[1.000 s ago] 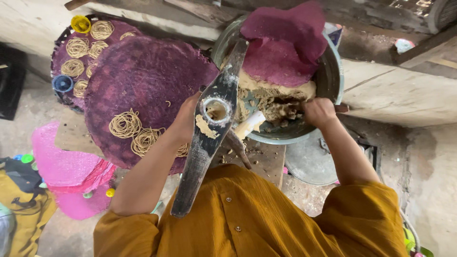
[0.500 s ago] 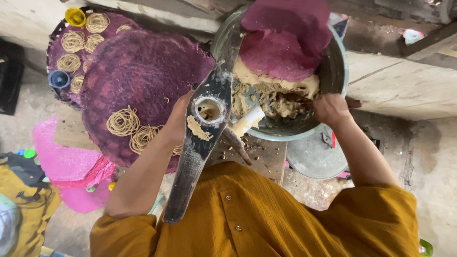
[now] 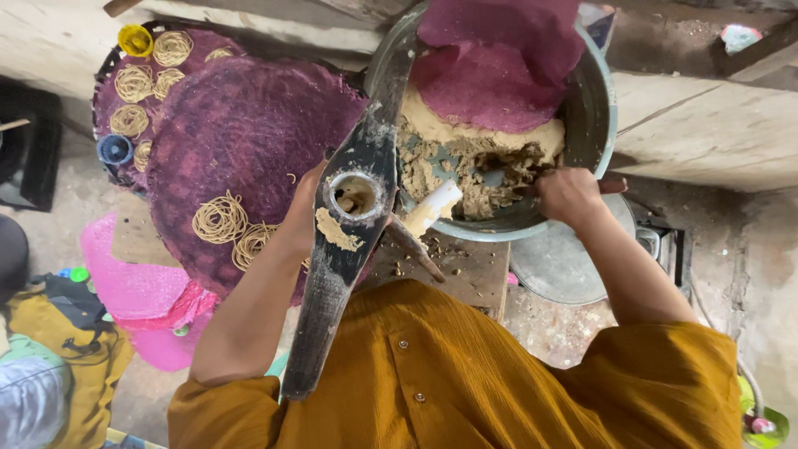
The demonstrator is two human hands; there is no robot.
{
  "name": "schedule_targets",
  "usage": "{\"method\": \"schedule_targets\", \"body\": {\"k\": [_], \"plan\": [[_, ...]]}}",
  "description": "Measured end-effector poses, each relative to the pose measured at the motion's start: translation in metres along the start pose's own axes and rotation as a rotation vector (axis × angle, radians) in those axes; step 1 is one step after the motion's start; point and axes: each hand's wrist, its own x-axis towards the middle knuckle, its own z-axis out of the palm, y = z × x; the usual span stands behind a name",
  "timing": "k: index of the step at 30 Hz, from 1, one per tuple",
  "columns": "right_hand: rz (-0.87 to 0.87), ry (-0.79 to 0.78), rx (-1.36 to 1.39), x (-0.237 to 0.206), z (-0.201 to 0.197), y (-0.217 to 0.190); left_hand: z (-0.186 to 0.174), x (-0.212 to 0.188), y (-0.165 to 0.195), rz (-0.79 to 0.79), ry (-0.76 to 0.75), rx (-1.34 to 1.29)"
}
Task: The person presses dough through a manual wooden noodle press, extruding noodle nests onto a round purple tray, and uses a stick to scrape dough into the press chamber. They reposition the tray, arrange the extruded nests, and repeat the pressing cycle.
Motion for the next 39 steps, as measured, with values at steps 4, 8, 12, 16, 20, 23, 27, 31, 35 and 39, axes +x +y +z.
{"method": "schedule_targets", "body": {"k": [4, 8, 12, 16, 20, 23, 27, 31, 35, 39], "plan": [[-0.010, -0.069, 0.099, 0.006, 0.008, -0.017, 0.008, 0.003, 0.004, -0.066, 0.036, -0.040], [-0.094, -0.036, 0.241, 0.009, 0.012, -0.030, 0.006, 0.003, 0.004, -0.035, 0.033, -0.087], [-0.155, -0.070, 0.258, 0.008, 0.006, -0.041, 0.004, 0.005, 0.003, -0.067, 0.128, -0.183], [-0.123, -0.268, 0.255, 0.001, -0.012, -0.033, 0.006, 0.004, 0.005, -0.052, 0.083, -0.110], [-0.079, -0.218, 0.286, -0.008, -0.031, -0.007, 0.008, 0.004, 0.010, -0.057, 0.103, -0.092], [-0.013, -0.164, 0.341, 0.000, -0.031, -0.013, 0.010, 0.008, 0.013, -0.064, 0.131, -0.093], [-0.060, -0.098, 0.305, 0.027, -0.017, -0.035, 0.014, 0.011, 0.015, -0.090, 0.107, -0.057], [-0.002, -0.005, 0.319, 0.045, -0.010, -0.027, 0.018, 0.007, 0.020, -0.089, 0.119, -0.048], [0.069, 0.040, 0.448, 0.060, -0.012, -0.037, 0.018, 0.001, 0.026, -0.080, 0.137, -0.053], [0.001, 0.066, 0.321, 0.078, -0.008, -0.068, 0.019, -0.005, 0.028, -0.074, 0.152, -0.058]]}}
